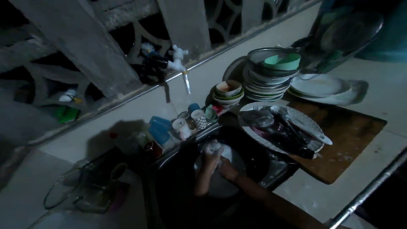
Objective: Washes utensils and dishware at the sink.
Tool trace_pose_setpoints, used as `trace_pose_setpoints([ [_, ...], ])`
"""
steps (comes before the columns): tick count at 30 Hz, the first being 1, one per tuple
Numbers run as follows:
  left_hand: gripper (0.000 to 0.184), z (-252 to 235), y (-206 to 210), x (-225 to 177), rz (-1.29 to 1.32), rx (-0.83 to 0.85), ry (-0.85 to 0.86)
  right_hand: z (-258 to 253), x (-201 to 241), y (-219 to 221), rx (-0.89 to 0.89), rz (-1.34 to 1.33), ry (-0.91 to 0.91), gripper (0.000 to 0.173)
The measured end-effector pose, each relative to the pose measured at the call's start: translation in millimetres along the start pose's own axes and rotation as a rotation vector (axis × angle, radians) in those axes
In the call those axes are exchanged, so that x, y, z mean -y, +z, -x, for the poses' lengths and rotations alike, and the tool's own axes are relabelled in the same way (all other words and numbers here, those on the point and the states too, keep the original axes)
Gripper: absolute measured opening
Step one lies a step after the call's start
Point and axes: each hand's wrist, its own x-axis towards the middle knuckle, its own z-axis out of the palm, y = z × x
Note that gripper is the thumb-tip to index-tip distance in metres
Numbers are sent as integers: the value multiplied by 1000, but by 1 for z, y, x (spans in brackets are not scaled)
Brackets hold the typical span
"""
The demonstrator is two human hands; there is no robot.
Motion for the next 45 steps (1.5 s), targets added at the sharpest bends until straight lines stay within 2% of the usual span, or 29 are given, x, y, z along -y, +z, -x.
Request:
trace_pose_setpoints([
  [2,55,0,-1,-15,-140,-84,-88,7,8,-7,42,54,-6,37],
  [5,49,-3,-1,-29,-166,-117,-141,16,15,-16,57,125,3,37],
  [10,29,-9,1,-36,298,-140,-213,31,15,-32,34,143,-35,42],
  [13,37,-1,7,-37,609,-147,-309,38,10,-37,-31,76,-2,46],
  [16,52,14,20,-37,730,-189,-336,33,-1,-39,-65,-7,163,66],
  [18,61,30,28,-34,580,-113,-256,33,-2,-43,-72,-139,254,71],
  [20,51,44,37,-29,336,2,-83,37,0,-47,-50,-298,261,74],
  [22,42,52,41,-26,101,24,34,42,3,-53,-22,-450,254,79],
  [25,53,58,37,-28,-157,32,62,47,-11,-66,70,-668,239,82],
  [29,46,65,46,-30,-188,-82,71,57,-29,-76,133,-751,183,79],
  [34,42,90,71,-45,-750,238,129,76,-42,-81,137,-725,205,75],
  [38,39,95,67,-15,-683,248,401,84,-51,-90,172,-702,267,76],
  [43,29,89,40,-15,-719,320,593,89,-56,-103,356,-686,252,75],
  [45,25,88,37,-12,-771,271,739,92,-57,-106,417,-710,230,71],
])
